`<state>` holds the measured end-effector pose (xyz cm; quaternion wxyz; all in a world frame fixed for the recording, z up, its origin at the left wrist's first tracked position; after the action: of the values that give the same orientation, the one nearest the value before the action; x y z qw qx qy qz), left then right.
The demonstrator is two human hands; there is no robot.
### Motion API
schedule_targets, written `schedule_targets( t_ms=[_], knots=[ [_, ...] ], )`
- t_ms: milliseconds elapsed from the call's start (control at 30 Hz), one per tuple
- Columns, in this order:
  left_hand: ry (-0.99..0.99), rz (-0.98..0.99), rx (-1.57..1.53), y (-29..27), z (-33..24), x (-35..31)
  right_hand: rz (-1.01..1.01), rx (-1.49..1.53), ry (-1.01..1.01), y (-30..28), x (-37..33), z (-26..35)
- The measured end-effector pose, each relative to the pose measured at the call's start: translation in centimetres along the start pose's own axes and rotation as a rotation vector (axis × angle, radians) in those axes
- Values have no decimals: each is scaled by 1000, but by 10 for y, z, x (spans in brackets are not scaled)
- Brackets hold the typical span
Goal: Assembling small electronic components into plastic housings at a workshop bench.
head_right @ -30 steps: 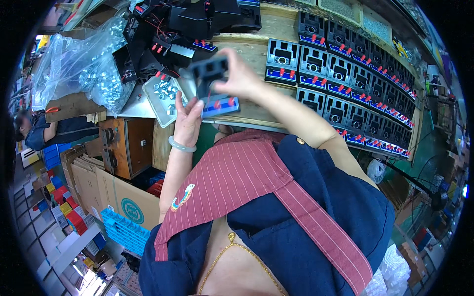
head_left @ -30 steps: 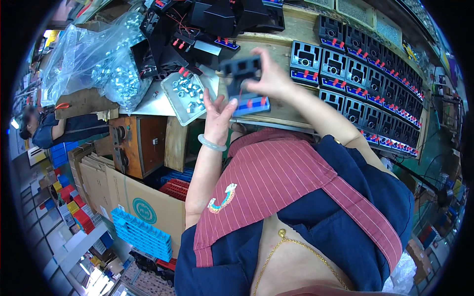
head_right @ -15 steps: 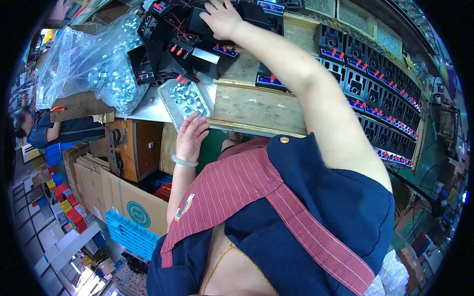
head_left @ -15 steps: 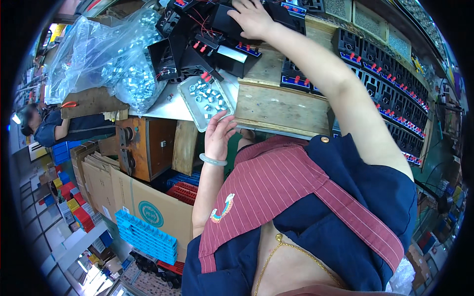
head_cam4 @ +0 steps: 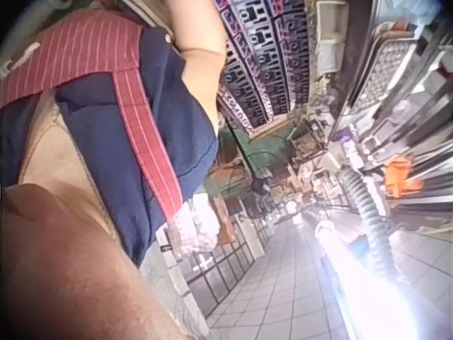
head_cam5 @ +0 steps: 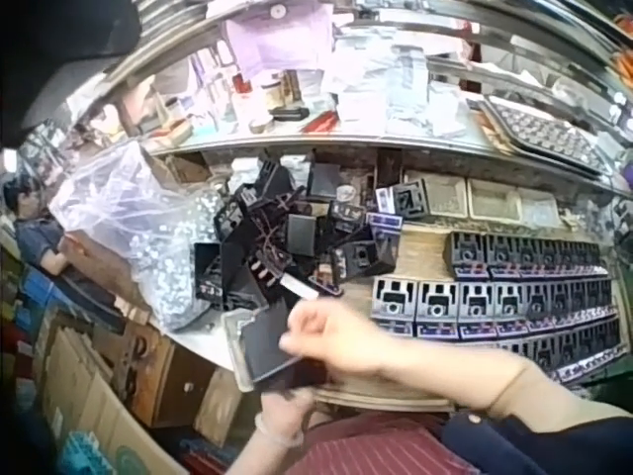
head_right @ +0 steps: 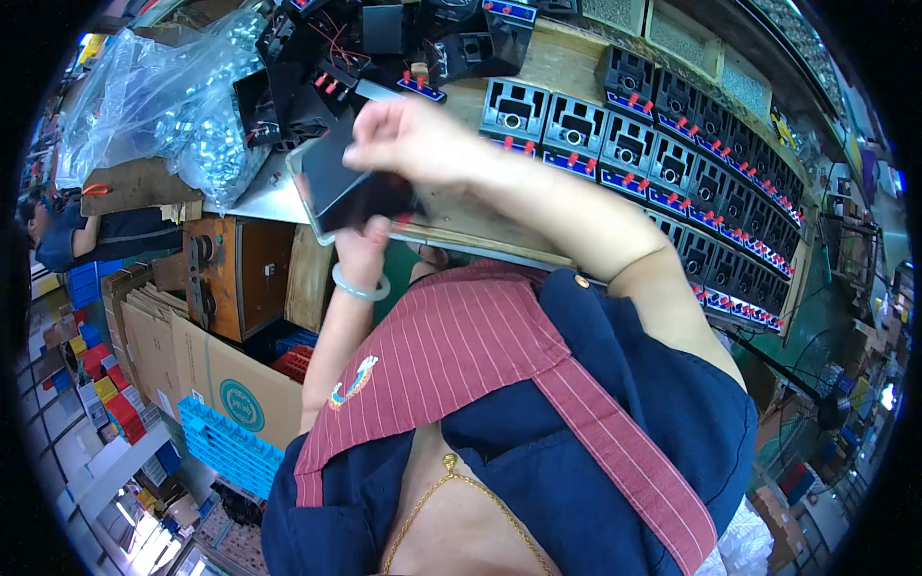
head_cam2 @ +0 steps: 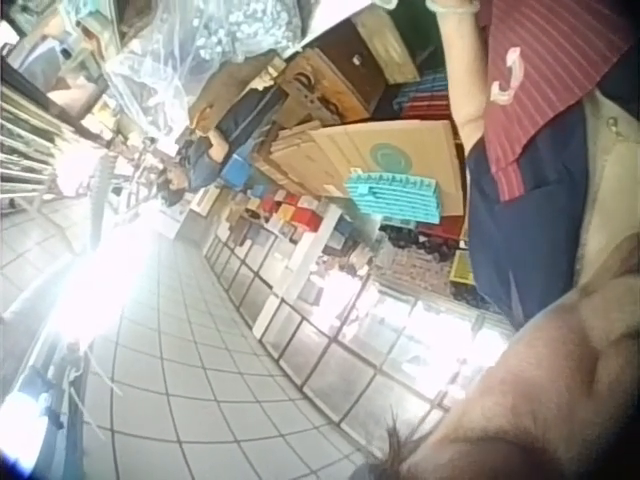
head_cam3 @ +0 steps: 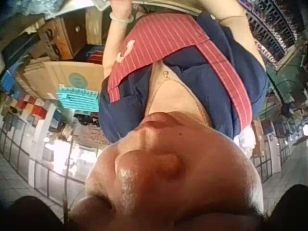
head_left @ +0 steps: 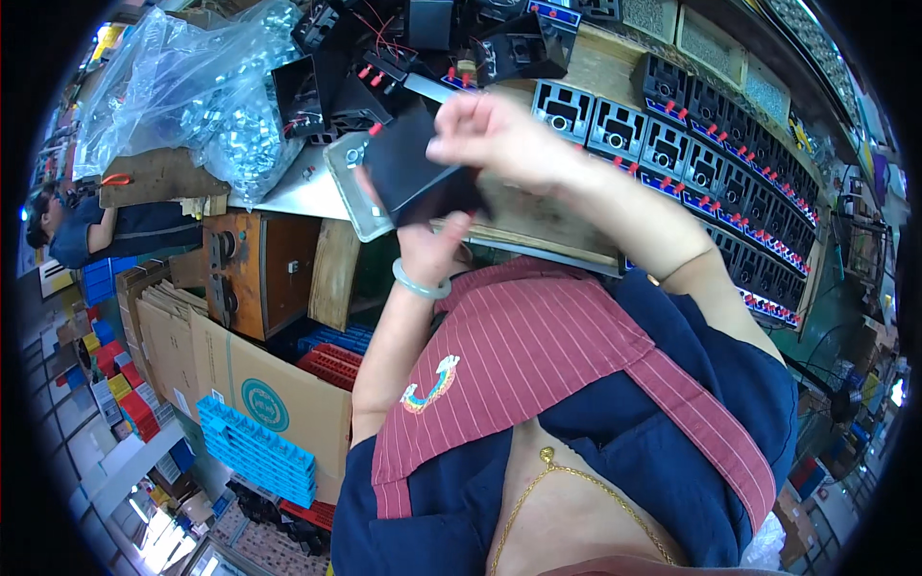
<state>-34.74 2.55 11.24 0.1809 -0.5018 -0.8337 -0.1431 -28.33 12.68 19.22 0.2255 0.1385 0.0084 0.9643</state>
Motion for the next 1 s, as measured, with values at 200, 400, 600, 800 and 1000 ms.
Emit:
schedule_targets(
  t_ms=[200,400,600,800,1000],
  knots=[
    [-297,-190,-803,-1,2,-1,-197,-65,-233,-28,-49,32],
    [-313,-258,-647,14,6,-14,-75,-932,-486,18,-80,38],
    [-310,-240,-657,19,6,-23,-51,-786,-348,9,-90,39],
    [-353,277,-1000,60,-12,-25,259,-768,-31,18,-100,8],
    [-539,250,-840,34,32,-47,135,-623,130,11,-89,-20]
  ],
)
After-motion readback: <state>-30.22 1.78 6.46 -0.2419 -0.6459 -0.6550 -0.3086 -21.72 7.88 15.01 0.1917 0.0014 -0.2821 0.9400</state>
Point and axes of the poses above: each hand's wrist, its own x-axis towards the middle knuckle, its own y-axis out of the palm, z = x × y, the point moved 9 cm from there along x, towards the middle knuckle, and after that the axes turned 2 degrees about -z, right-handed, at the moved point
